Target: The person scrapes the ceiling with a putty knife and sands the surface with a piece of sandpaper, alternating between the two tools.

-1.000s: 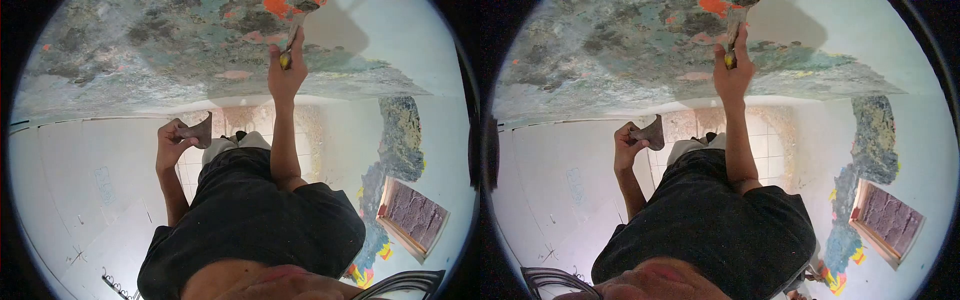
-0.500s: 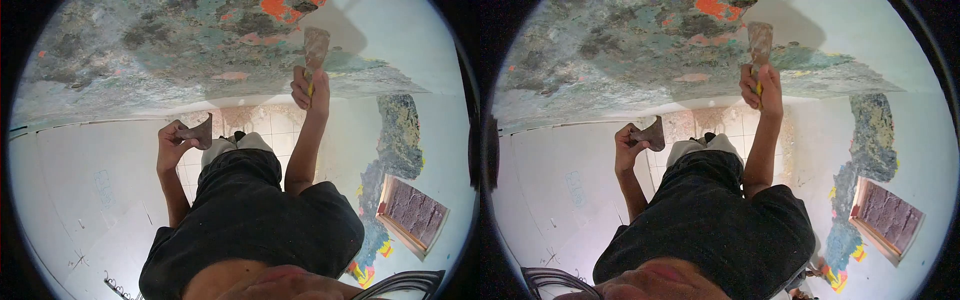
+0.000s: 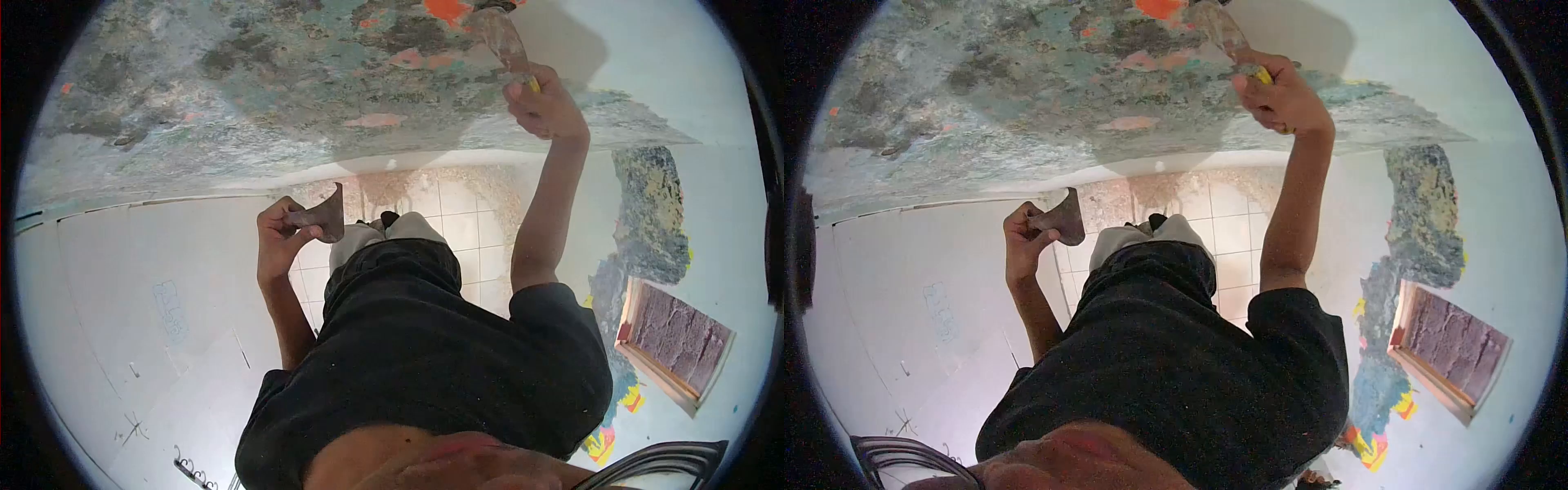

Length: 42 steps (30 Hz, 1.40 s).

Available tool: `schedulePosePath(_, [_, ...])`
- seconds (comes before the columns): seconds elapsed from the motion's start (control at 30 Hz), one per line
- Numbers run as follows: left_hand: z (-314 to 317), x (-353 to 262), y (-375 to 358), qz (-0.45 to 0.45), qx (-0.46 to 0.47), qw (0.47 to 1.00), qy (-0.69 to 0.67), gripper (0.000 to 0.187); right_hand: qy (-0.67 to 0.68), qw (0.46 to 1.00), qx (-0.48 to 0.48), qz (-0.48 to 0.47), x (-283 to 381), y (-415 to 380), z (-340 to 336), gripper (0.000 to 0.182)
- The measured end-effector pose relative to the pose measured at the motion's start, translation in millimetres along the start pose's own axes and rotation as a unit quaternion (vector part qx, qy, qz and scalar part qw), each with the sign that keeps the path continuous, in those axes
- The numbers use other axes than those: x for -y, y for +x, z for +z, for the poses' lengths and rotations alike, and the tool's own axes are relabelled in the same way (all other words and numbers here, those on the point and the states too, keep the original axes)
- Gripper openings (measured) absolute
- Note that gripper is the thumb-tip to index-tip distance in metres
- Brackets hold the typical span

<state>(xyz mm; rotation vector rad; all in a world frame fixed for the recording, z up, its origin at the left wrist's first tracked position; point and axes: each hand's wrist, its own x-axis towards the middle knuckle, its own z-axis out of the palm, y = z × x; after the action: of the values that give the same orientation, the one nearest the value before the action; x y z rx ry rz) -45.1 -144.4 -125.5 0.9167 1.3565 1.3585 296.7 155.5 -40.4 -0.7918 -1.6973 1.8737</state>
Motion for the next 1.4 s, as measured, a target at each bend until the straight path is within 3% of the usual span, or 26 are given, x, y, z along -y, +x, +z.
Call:
schedulePosePath(0.1, [2,-5,2,0.005,-0.005,1.0,-0.007,0.026,-0.072,0.991,-0.081,0.072,-2,-9,-10,0.044])
schedulePosePath(0.13, [2,-6,2,0.007,-0.012,1.0,-0.009,0.026,-0.068,0.996,-0.034,0.039,3,-9,-6,0.048])
schedulePosePath(0.23, [1,-4,2,-0.02,-0.009,1.0,-0.011,0.026,-0.189,0.98,-0.003,0.057,18,4,14,0.05])
schedulePosePath(0.4, [-7,-8,-5,0.028,-0.029,0.999,-0.004,0.026,-0.102,0.991,-0.077,0.048,9,-13,-3,0.049])
schedulePosePath(0.6, [-10,-4,-11,0.008,-0.053,0.999,-0.005,0.028,-0.119,0.992,-0.029,0.03,11,-13,-4,0.044])
schedulePosePath(0.7, [-11,-4,-10,0.012,-0.05,0.999,-0.01,0.028,-0.062,0.989,-0.117,0.067,11,-22,0,0.036])
schedulePosePath(0.9, [-3,-1,-3,-0.005,-0.015,1.0,-0.014,0.028,0.018,0.997,-0.048,0.059,1,-25,-6,0.026])
schedulePosePath(0.97, [-2,-1,6,0.01,-0.006,1.0,-0.018,0.028,-0.014,0.99,-0.113,0.081,4,-23,3,0.022])
schedulePosePath(1.03, [0,0,5,0.018,0.009,0.999,-0.03,0.029,-0.033,0.99,-0.109,0.084,9,-16,20,0.02])
schedulePosePath(1.1, [3,-3,4,0.011,0.012,1.0,-0.018,0.029,-0.05,0.996,-0.038,0.058,15,-5,28,0.02])
schedulePosePath(1.27, [-3,-3,-5,0.014,-0.017,1.0,-0.021,0.028,-0.031,0.99,-0.118,0.068,11,-21,9,0.02])
schedulePosePath(1.4, [-4,1,-7,-0.003,-0.013,0.999,-0.039,0.028,-0.001,0.996,-0.079,0.05,16,-23,13,0.02])
